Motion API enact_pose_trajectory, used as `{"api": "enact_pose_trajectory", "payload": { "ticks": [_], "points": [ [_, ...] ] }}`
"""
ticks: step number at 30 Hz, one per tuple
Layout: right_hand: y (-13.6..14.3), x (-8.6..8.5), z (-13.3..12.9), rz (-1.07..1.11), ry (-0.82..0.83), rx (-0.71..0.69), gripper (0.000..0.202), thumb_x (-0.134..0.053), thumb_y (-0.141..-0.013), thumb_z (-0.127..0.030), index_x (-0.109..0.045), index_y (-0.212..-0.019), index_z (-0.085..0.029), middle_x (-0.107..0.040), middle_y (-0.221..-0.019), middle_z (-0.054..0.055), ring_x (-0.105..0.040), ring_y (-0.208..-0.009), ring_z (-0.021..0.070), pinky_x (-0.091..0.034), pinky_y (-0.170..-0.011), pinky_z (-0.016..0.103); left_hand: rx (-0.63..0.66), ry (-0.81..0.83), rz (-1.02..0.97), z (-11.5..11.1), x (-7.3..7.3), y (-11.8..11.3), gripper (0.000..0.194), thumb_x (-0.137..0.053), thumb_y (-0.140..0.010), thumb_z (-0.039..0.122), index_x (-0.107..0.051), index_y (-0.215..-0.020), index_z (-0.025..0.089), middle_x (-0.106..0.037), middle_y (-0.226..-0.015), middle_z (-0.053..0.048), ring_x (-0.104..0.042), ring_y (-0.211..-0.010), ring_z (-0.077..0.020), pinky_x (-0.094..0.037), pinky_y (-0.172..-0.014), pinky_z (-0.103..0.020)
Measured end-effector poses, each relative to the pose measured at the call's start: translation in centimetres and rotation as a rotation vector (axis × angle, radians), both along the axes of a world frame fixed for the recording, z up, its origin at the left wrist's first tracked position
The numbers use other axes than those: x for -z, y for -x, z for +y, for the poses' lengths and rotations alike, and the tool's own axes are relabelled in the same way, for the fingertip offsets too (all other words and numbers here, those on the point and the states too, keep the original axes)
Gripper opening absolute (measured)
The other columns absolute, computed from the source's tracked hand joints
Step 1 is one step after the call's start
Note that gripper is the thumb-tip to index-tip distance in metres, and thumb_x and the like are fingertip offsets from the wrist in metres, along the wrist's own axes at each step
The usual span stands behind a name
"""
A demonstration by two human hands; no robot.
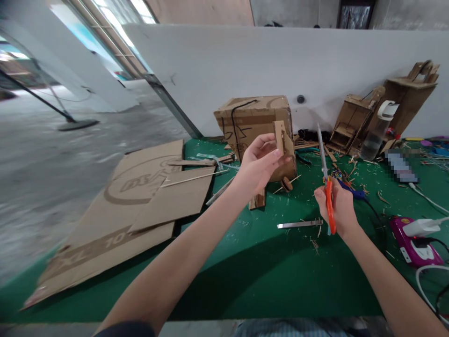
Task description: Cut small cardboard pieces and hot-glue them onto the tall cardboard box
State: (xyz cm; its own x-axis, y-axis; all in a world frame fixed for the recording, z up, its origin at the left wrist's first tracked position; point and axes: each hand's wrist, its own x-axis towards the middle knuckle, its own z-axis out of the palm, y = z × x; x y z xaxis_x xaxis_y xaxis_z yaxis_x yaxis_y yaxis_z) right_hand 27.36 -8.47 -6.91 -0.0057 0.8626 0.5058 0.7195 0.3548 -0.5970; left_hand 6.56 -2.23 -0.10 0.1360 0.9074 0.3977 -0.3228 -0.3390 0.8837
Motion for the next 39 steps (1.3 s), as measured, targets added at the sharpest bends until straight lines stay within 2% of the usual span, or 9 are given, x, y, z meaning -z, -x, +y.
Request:
{"api": "enact_pose_trajectory", "payload": {
  "ticks": [5,8,12,16,21,24,29,34,39],
  "points": [
    [-0.3,0.5,0.2,0.134,-0.020,-0.070,0.046,-0.048,-0.092,-0.054,-0.057,-0.118,-0.017,-0.068,-0.112,0.015,-0.068,-0.067,0.0219,-0.055,-0.062,0.037,0.078,-0.007,-0.038,0.2,0.0,0.6,0.035,-0.076,-0.074,0.041,-0.060,-0.103,0.029,-0.069,-0.109,-0.002,-0.067,-0.101,-0.0213,-0.059,-0.084,-0.039],
    [-0.3,0.7,0.2,0.180,-0.068,-0.082,0.047,-0.048,-0.093,-0.053,-0.054,-0.123,-0.018,-0.068,-0.110,0.013,-0.069,-0.078,0.0245,-0.057,-0.067,0.039,0.261,0.085,-0.116,0.2,-0.2,1.1,0.035,-0.075,-0.075,0.045,-0.061,-0.103,0.031,-0.069,-0.115,-0.002,-0.066,-0.107,-0.0238,-0.059,-0.080,-0.037],
    [-0.3,1.0,0.1,0.206,-0.073,-0.092,0.047,-0.050,-0.093,-0.053,-0.053,-0.126,-0.019,-0.069,-0.109,0.012,-0.067,-0.071,0.0216,-0.057,-0.064,0.038,0.440,0.239,-0.246,0.3,-0.2,1.5,0.035,-0.068,-0.081,0.046,-0.061,-0.112,0.029,-0.068,-0.119,-0.003,-0.066,-0.109,-0.0230,-0.057,-0.077,-0.031],
    [-0.4,1.1,0.1,0.208,-0.040,-0.123,0.043,-0.050,-0.093,-0.052,-0.056,-0.121,-0.020,-0.068,-0.110,0.012,-0.067,-0.068,0.0203,-0.057,-0.063,0.037,0.482,0.326,-0.286,0.5,0.3,1.5,0.033,-0.060,-0.087,0.047,-0.062,-0.113,0.027,-0.068,-0.117,-0.004,-0.069,-0.100,-0.0215,-0.056,-0.073,-0.030],
    [-0.3,1.0,0.0,0.202,-0.037,-0.127,0.040,-0.051,-0.092,-0.052,-0.058,-0.115,-0.020,-0.068,-0.112,0.013,-0.067,-0.068,0.0201,-0.057,-0.065,0.037,0.482,0.253,-0.227,0.7,0.7,1.4,0.039,-0.070,-0.079,0.052,-0.063,-0.111,0.031,-0.069,-0.115,-0.002,-0.068,-0.100,-0.0208,-0.057,-0.072,-0.029],
    [-0.2,0.8,-0.2,0.214,-0.038,-0.119,0.040,-0.052,-0.092,-0.051,-0.057,-0.116,-0.019,-0.068,-0.112,0.012,-0.065,-0.062,0.0174,-0.056,-0.062,0.036,0.399,0.137,-0.128,0.8,0.8,1.3,0.043,-0.076,-0.075,0.050,-0.063,-0.111,0.031,-0.069,-0.116,-0.002,-0.067,-0.106,-0.0210,-0.059,-0.080,-0.032],
    [-0.1,0.2,-0.5,0.083,-0.079,-0.078,0.039,-0.051,-0.091,-0.047,-0.056,-0.117,-0.018,-0.070,-0.100,0.010,-0.065,-0.064,0.0189,-0.054,-0.065,0.036,0.085,-0.126,0.075,1.1,1.1,0.7,0.043,-0.075,-0.078,0.041,-0.059,-0.114,0.024,-0.068,-0.120,-0.008,-0.065,-0.112,-0.0226,-0.058,-0.090,-0.037],
    [0.2,0.1,-0.4,-0.040,-0.116,-0.072,0.045,-0.051,-0.090,-0.047,-0.051,-0.123,-0.016,-0.071,-0.101,0.012,-0.067,-0.072,0.0232,-0.054,-0.065,0.037,-0.297,-0.412,0.310,0.3,0.7,0.1,0.031,-0.069,-0.083,0.034,-0.056,-0.107,0.020,-0.068,-0.113,-0.009,-0.067,-0.103,-0.0179,-0.058,-0.083,-0.032],
    [0.8,-0.2,-0.5,-0.024,-0.105,-0.085,0.040,-0.047,-0.092,-0.046,-0.052,-0.118,-0.016,-0.071,-0.092,0.010,-0.068,-0.072,0.0229,-0.053,-0.063,0.034,-0.607,-0.682,0.511,-1.1,0.1,-0.1,0.030,-0.072,-0.082,0.033,-0.055,-0.102,0.021,-0.066,-0.111,-0.008,-0.063,-0.105,-0.0180,-0.056,-0.076,-0.029]
  ]
}}
